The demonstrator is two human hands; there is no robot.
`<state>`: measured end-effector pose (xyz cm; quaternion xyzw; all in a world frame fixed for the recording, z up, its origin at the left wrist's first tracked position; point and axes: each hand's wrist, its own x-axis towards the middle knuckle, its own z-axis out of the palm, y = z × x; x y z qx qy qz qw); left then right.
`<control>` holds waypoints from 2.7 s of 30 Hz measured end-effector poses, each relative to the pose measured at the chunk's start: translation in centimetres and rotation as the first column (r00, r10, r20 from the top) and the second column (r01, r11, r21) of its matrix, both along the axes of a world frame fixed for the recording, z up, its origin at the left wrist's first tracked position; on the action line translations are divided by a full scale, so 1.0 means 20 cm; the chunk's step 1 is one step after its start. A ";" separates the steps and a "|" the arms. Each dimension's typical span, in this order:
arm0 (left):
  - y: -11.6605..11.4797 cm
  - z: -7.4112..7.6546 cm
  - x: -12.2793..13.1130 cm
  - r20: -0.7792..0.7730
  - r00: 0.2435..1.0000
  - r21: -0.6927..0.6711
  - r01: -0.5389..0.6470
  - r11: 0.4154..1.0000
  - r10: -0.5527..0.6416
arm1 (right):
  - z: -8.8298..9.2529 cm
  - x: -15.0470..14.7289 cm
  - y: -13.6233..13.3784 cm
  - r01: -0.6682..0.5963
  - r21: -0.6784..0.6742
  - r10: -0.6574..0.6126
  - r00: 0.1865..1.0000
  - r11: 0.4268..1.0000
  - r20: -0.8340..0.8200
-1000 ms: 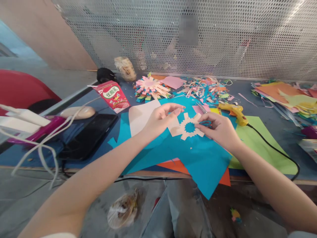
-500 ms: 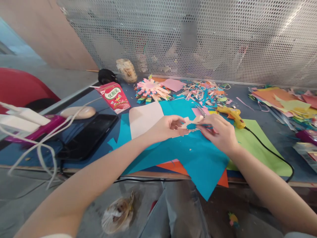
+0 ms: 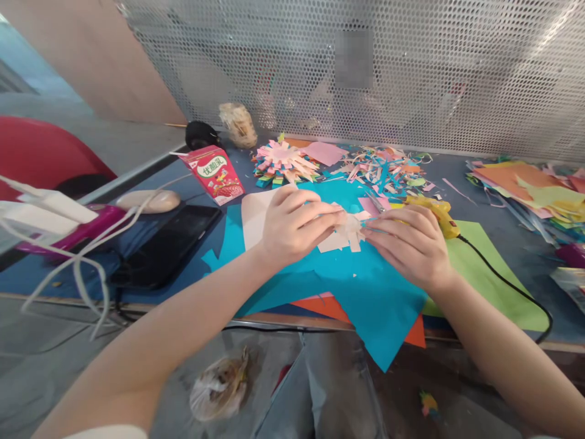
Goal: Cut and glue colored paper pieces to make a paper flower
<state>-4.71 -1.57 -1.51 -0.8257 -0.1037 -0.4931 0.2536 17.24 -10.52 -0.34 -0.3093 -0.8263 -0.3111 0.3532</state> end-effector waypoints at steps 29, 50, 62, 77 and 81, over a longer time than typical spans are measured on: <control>0.08 -0.07 0.06 -0.125 0.990 -0.968 -0.107 0.225 -0.066 | 0.00 0.12 0.14 -0.302 -0.516 -0.402 0.367 0.801 -0.839; 0.05 -0.01 -0.07 -0.283 0.939 -0.913 -0.201 0.354 -0.195 | -0.09 -0.05 0.05 -0.301 -0.886 -0.098 0.930 0.353 -0.355; -0.20 -0.18 -0.23 -0.524 0.852 -0.454 -0.284 0.844 0.005 | -0.16 -0.10 0.00 0.023 -0.659 0.129 0.975 0.752 0.181; -0.16 -0.10 -0.21 -0.680 0.732 -0.236 -0.279 0.931 0.048 | -0.17 -0.21 0.05 0.158 -0.420 0.015 0.924 0.894 0.381; -0.14 -0.14 -0.21 -0.579 0.815 -0.332 -0.257 0.908 0.019 | -0.16 -0.22 0.04 0.199 -0.482 -0.004 0.927 0.853 0.376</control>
